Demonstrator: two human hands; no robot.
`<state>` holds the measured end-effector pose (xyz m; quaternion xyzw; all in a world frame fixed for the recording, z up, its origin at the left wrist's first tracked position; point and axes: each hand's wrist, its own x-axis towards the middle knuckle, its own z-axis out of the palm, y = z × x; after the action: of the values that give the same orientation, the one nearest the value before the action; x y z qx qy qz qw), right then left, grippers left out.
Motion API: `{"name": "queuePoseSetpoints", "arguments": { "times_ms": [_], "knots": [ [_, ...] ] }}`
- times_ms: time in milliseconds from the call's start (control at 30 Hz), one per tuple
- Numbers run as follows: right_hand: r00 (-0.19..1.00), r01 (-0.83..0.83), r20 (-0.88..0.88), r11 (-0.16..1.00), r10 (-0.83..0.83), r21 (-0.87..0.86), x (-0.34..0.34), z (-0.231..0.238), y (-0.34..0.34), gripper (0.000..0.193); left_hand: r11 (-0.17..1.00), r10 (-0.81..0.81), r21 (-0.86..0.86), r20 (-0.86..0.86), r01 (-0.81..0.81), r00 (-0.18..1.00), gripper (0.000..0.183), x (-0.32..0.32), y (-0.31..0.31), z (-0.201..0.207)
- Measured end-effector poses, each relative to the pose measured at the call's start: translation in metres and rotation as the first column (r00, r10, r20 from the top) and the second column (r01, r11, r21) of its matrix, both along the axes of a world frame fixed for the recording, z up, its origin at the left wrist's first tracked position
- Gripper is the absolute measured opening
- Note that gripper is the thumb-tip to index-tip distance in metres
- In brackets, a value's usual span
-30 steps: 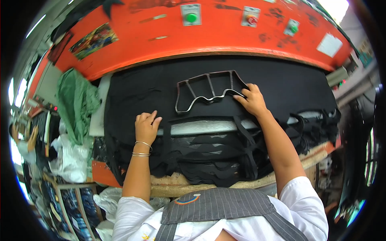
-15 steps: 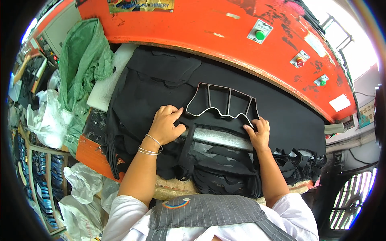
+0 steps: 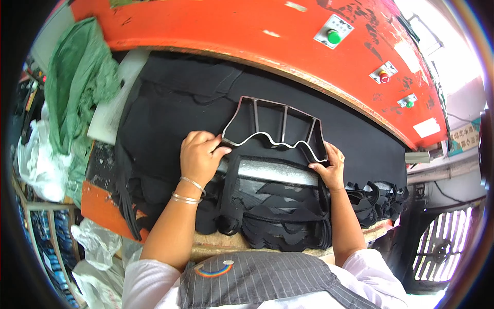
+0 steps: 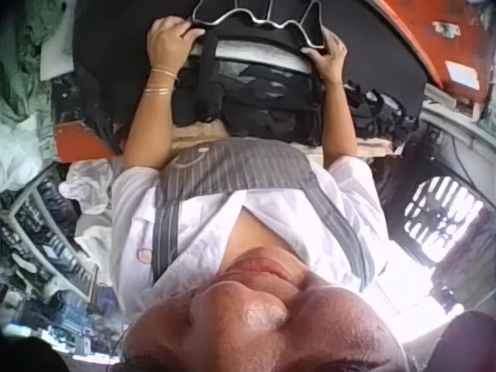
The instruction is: Use a clicker press and metal dies to cut shoe components from a sheet of fabric.
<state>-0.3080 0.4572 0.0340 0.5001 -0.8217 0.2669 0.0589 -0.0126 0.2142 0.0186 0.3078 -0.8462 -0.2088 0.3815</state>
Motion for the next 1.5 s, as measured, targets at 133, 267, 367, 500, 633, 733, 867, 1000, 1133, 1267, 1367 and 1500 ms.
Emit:
{"name": "queuePoseSetpoints", "arguments": {
  "times_ms": [133,267,367,500,633,733,867,1000,1133,1267,1367,1500],
  "knots": [
    [0.993,-0.041,-0.111,0.998,0.035,-0.056,-0.009,-0.003,0.014,0.078,0.996,-0.082,-0.042,0.019,0.082,0.996,0.023,-0.020,0.002,-0.004],
    [1.000,-0.027,-0.010,0.995,0.028,0.098,0.009,0.024,-0.011,0.078,0.983,0.092,-0.167,0.108,-0.074,0.990,0.022,-0.003,0.000,-0.013],
    [0.993,-0.023,0.113,0.994,0.035,-0.105,0.007,0.008,0.017,0.085,0.926,0.055,-0.377,0.168,0.012,0.984,0.038,-0.021,0.000,-0.006],
    [0.982,0.182,-0.011,0.959,-0.188,-0.219,0.050,0.042,0.121,0.073,0.922,0.038,-0.385,0.164,0.029,0.986,0.040,-0.026,0.004,0.004],
    [0.670,0.722,0.143,0.596,-0.728,-0.352,0.125,0.036,0.279,0.053,0.889,0.109,-0.456,0.126,-0.040,0.986,0.042,-0.019,0.006,0.014],
    [-0.028,0.984,0.452,-0.106,-0.891,-0.147,0.216,-0.007,0.411,0.052,0.907,0.053,-0.420,0.188,0.032,0.981,0.043,-0.026,0.004,0.012],
    [-0.510,0.804,0.403,-0.588,-0.760,-0.091,0.351,-0.046,0.534,0.084,0.876,-0.010,-0.473,0.182,0.096,0.983,0.043,-0.040,-0.049,-0.024],
    [-0.657,0.579,0.537,-0.810,-0.529,-0.090,0.415,-0.047,0.570,0.093,0.870,-0.108,-0.461,0.167,0.175,0.980,0.045,-0.066,-0.023,-0.016],
    [-0.587,0.548,0.662,-0.830,-0.466,-0.099,0.465,-0.050,0.587,0.097,0.853,-0.234,-0.445,0.142,0.273,0.962,0.044,-0.108,0.037,-0.025],
    [-0.499,0.582,0.693,-0.794,-0.521,-0.178,0.493,-0.030,0.581,0.097,0.829,-0.337,-0.429,0.130,0.359,0.932,0.044,-0.119,0.061,-0.030],
    [-0.547,0.567,0.638,-0.800,-0.543,-0.195,0.533,-0.026,0.561,0.093,0.776,-0.448,-0.441,0.118,0.451,0.886,0.044,-0.156,0.089,-0.034],
    [-0.507,0.560,0.652,-0.791,-0.564,-0.248,0.560,-0.029,0.497,0.089,0.750,-0.519,-0.434,0.079,0.499,0.851,0.043,-0.178,0.082,-0.031]
  ]
}}
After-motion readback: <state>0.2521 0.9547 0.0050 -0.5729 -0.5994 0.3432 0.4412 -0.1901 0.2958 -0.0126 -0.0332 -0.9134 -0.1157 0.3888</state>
